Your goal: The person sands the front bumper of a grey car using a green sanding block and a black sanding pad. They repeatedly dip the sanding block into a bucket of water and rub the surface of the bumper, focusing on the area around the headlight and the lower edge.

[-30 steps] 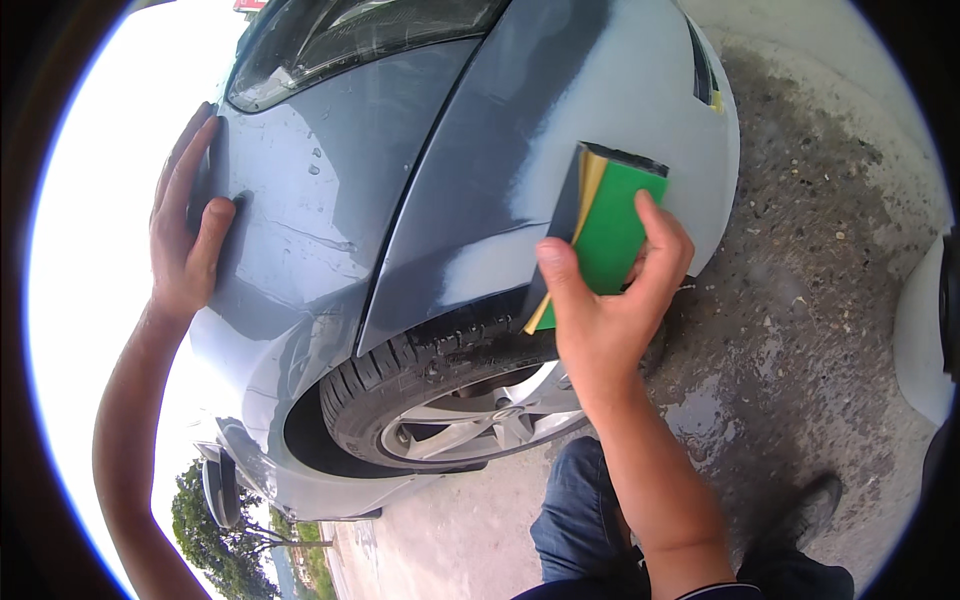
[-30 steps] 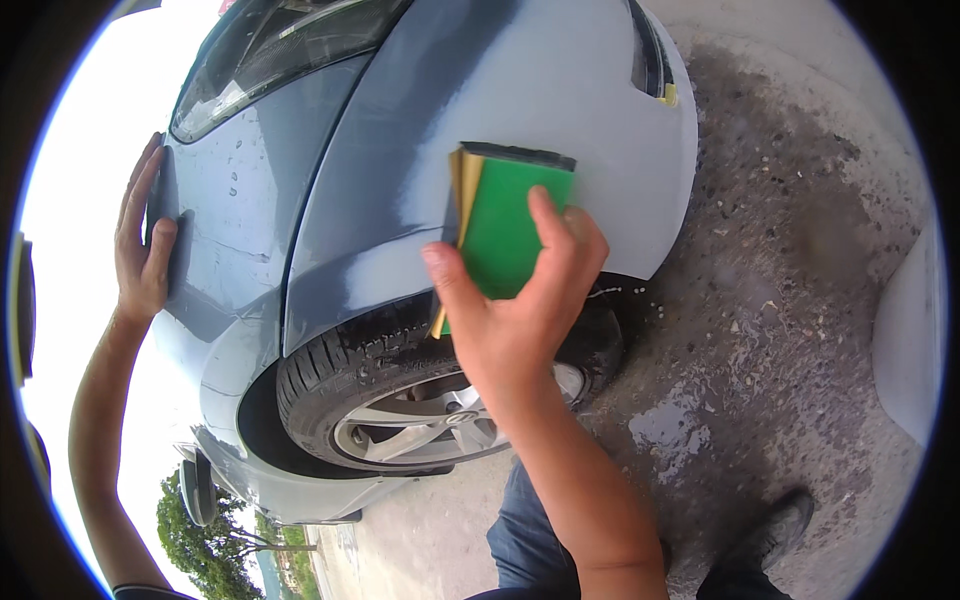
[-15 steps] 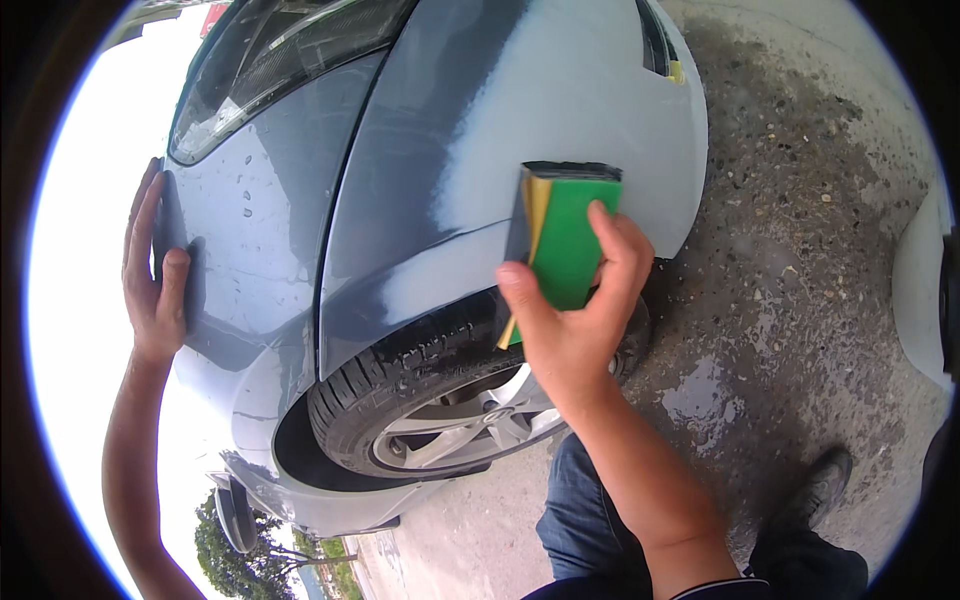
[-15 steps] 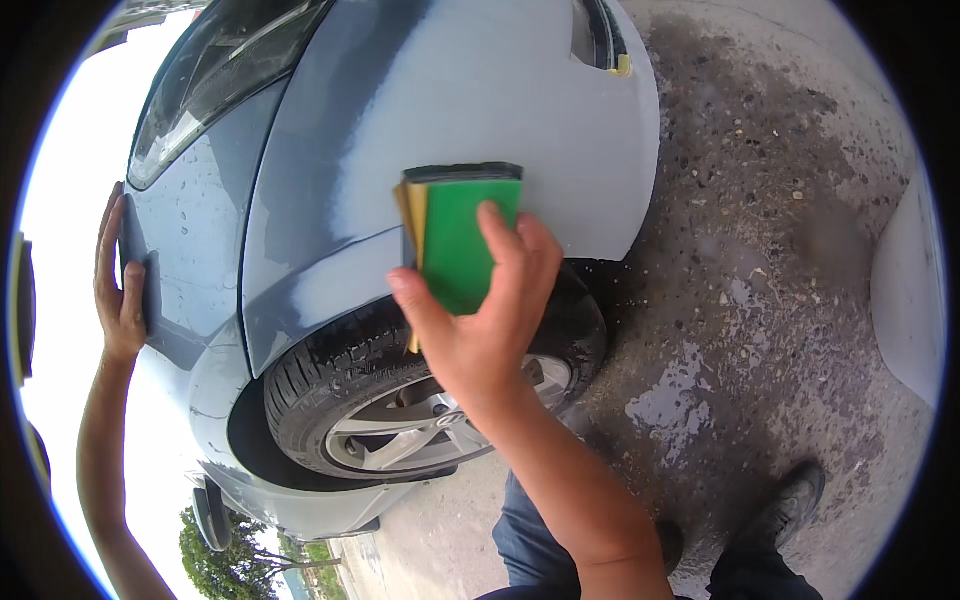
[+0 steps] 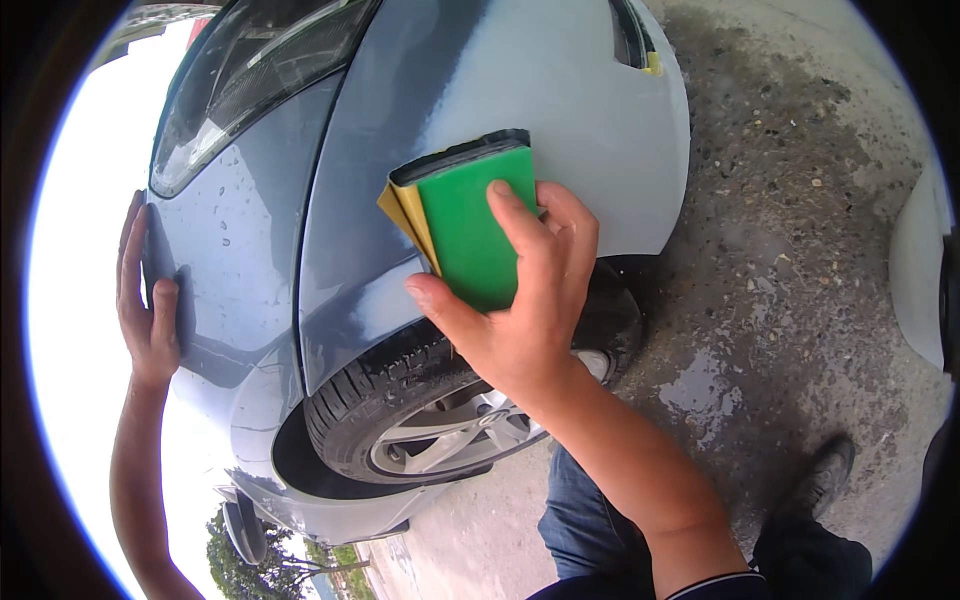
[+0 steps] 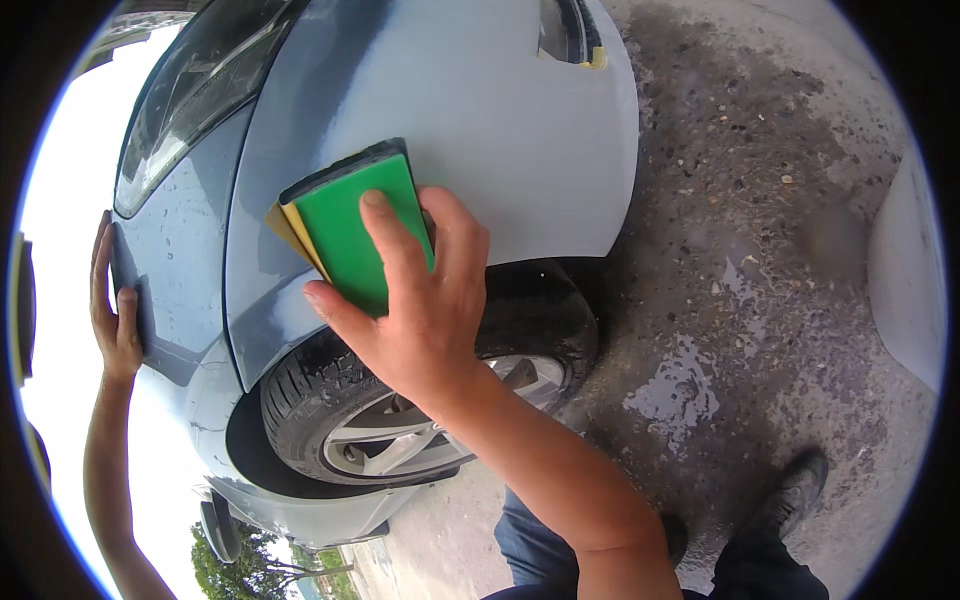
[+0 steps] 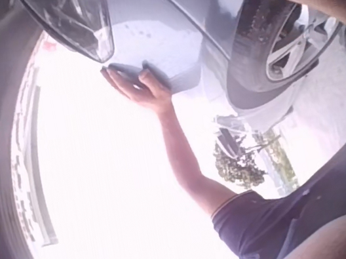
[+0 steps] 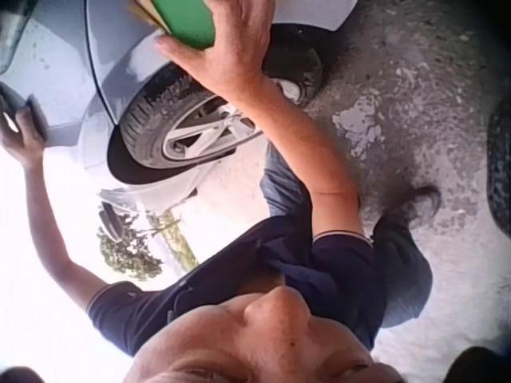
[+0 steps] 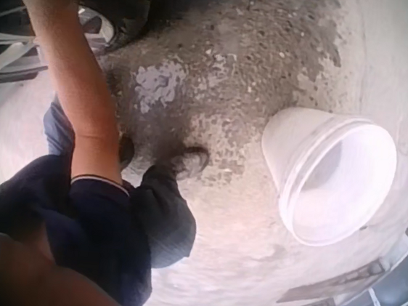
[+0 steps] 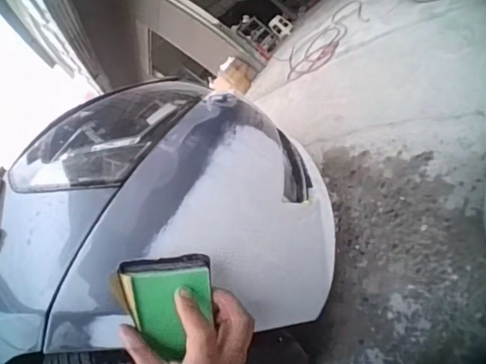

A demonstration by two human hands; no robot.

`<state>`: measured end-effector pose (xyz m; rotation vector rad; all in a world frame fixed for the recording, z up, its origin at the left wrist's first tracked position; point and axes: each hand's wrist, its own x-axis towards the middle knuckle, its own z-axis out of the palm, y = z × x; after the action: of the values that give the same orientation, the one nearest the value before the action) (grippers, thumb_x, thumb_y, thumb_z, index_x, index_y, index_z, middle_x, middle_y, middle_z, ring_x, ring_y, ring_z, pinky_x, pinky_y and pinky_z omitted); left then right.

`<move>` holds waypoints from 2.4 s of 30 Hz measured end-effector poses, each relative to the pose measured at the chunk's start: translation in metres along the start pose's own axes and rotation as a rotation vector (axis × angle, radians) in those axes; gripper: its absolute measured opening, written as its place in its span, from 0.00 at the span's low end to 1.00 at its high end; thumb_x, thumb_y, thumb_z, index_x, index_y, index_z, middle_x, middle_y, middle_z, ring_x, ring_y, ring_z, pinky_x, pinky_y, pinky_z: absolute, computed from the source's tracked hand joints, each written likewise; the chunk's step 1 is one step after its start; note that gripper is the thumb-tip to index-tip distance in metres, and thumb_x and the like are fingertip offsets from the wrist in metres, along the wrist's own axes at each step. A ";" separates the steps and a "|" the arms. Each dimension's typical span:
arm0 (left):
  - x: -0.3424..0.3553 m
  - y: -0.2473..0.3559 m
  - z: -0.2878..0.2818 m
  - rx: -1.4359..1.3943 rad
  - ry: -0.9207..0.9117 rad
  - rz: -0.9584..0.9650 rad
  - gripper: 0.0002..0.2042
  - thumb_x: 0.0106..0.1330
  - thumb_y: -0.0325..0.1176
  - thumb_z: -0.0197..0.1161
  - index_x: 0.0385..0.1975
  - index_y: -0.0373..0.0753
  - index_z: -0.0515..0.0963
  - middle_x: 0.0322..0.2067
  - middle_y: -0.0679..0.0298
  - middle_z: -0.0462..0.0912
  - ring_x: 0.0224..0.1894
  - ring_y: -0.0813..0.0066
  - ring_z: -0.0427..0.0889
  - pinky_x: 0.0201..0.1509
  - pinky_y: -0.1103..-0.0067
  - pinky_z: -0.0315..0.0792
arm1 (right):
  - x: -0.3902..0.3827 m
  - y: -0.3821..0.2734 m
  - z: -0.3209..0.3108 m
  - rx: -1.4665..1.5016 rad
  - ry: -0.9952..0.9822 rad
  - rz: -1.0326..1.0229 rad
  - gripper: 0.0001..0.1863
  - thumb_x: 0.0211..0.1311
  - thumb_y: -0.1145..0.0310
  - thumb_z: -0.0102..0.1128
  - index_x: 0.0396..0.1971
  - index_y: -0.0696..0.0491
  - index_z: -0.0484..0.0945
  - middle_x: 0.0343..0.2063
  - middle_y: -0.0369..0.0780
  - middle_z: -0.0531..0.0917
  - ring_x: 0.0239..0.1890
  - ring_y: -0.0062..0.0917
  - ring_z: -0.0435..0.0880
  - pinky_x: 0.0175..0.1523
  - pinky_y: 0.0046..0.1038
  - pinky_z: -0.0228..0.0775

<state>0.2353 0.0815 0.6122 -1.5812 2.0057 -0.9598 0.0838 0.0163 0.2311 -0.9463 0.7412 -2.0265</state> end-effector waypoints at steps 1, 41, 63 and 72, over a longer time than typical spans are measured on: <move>-0.003 0.001 -0.006 0.011 -0.027 -0.006 0.35 0.71 0.64 0.48 0.74 0.51 0.65 0.74 0.53 0.63 0.75 0.48 0.63 0.74 0.47 0.59 | 0.002 0.004 -0.002 0.023 -0.054 -0.060 0.44 0.48 0.52 0.82 0.64 0.52 0.71 0.55 0.52 0.70 0.52 0.42 0.72 0.53 0.41 0.71; -0.008 -0.009 0.000 0.046 -0.045 0.042 0.36 0.75 0.63 0.42 0.76 0.46 0.61 0.76 0.52 0.59 0.77 0.49 0.57 0.77 0.48 0.54 | 0.016 0.019 0.006 0.105 0.058 -0.086 0.47 0.46 0.52 0.81 0.68 0.45 0.69 0.53 0.50 0.72 0.48 0.41 0.76 0.46 0.37 0.75; -0.007 -0.023 -0.003 0.032 -0.056 0.065 0.37 0.75 0.65 0.41 0.76 0.47 0.60 0.76 0.52 0.59 0.77 0.49 0.58 0.77 0.47 0.53 | 0.005 0.044 -0.019 0.018 0.045 -0.085 0.43 0.50 0.50 0.79 0.64 0.51 0.70 0.52 0.51 0.72 0.49 0.42 0.75 0.49 0.40 0.74; -0.002 -0.024 -0.004 0.051 -0.034 0.100 0.36 0.75 0.64 0.42 0.76 0.47 0.60 0.76 0.53 0.59 0.77 0.50 0.59 0.77 0.47 0.53 | -0.036 0.136 -0.090 -0.159 0.156 0.352 0.36 0.54 0.66 0.74 0.61 0.57 0.67 0.54 0.47 0.68 0.55 0.40 0.72 0.59 0.42 0.69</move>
<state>0.2492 0.0817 0.6318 -1.4470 2.0009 -0.9316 0.0796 -0.0116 0.0661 -0.6911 1.0857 -1.7619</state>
